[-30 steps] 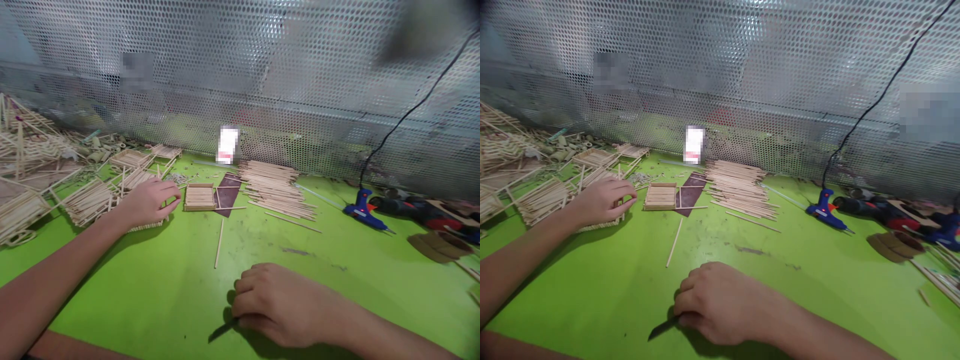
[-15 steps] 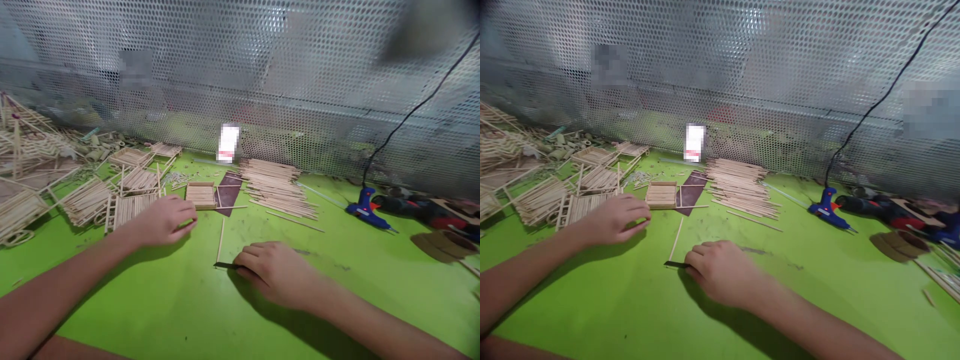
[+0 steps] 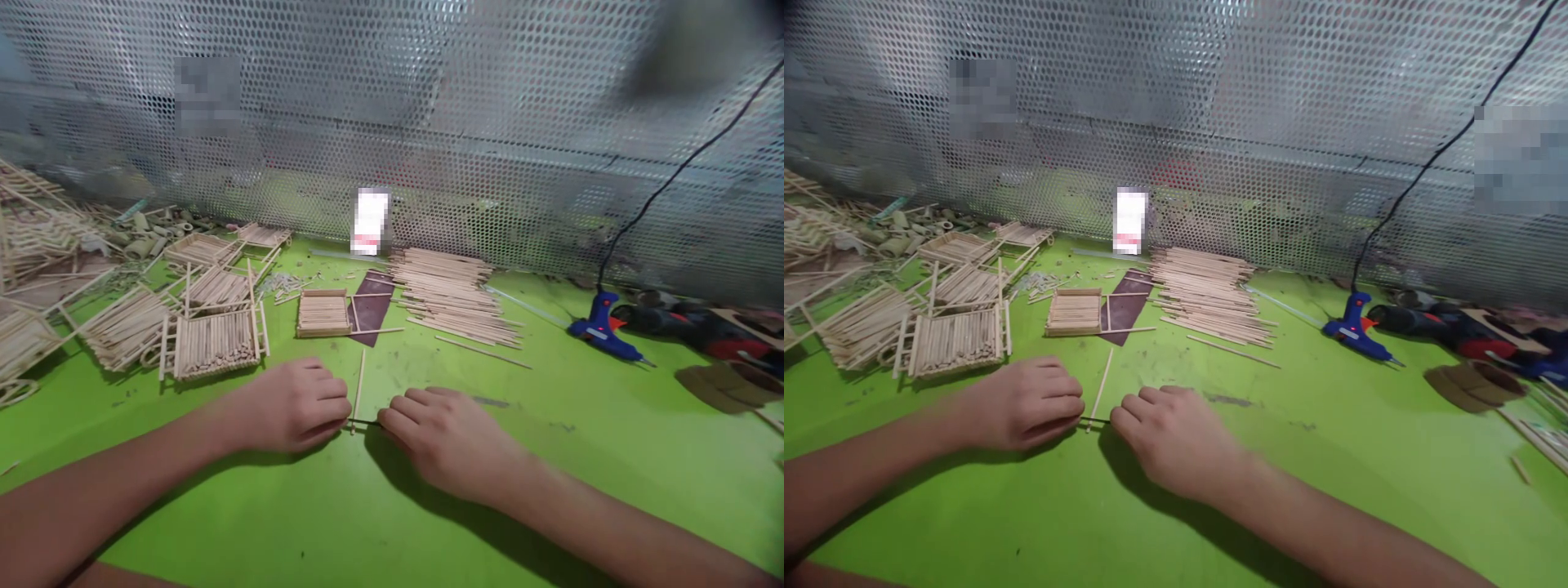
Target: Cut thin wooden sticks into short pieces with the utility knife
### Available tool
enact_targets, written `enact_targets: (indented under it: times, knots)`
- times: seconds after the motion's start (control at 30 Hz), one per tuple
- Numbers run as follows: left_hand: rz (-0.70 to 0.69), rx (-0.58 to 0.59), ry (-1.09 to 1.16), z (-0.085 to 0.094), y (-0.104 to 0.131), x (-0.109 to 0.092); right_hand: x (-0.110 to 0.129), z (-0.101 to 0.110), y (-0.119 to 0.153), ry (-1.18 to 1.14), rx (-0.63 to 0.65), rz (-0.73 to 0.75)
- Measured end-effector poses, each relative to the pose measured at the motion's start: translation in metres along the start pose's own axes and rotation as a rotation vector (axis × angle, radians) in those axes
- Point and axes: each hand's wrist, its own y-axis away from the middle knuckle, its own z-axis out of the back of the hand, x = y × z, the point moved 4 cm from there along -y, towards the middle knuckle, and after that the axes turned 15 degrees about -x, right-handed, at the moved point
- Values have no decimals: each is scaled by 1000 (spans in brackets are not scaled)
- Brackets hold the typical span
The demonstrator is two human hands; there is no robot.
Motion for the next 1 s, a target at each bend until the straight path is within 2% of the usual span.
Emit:
enact_targets:
  times: [0.2,0.53,0.7,1.0]
  knots:
    - [15,20,-7,-3,2,-1,1,-1,1,-11,-23,22]
    - [34,43,1,-7,3,0,2,-5,1,-26,21,22]
    - [15,15,-5,-7,3,-1,3,-4,1,-1,19,22]
    - [-13,35,-19,-7,0,-4,5,-4,0,-20,59,24]
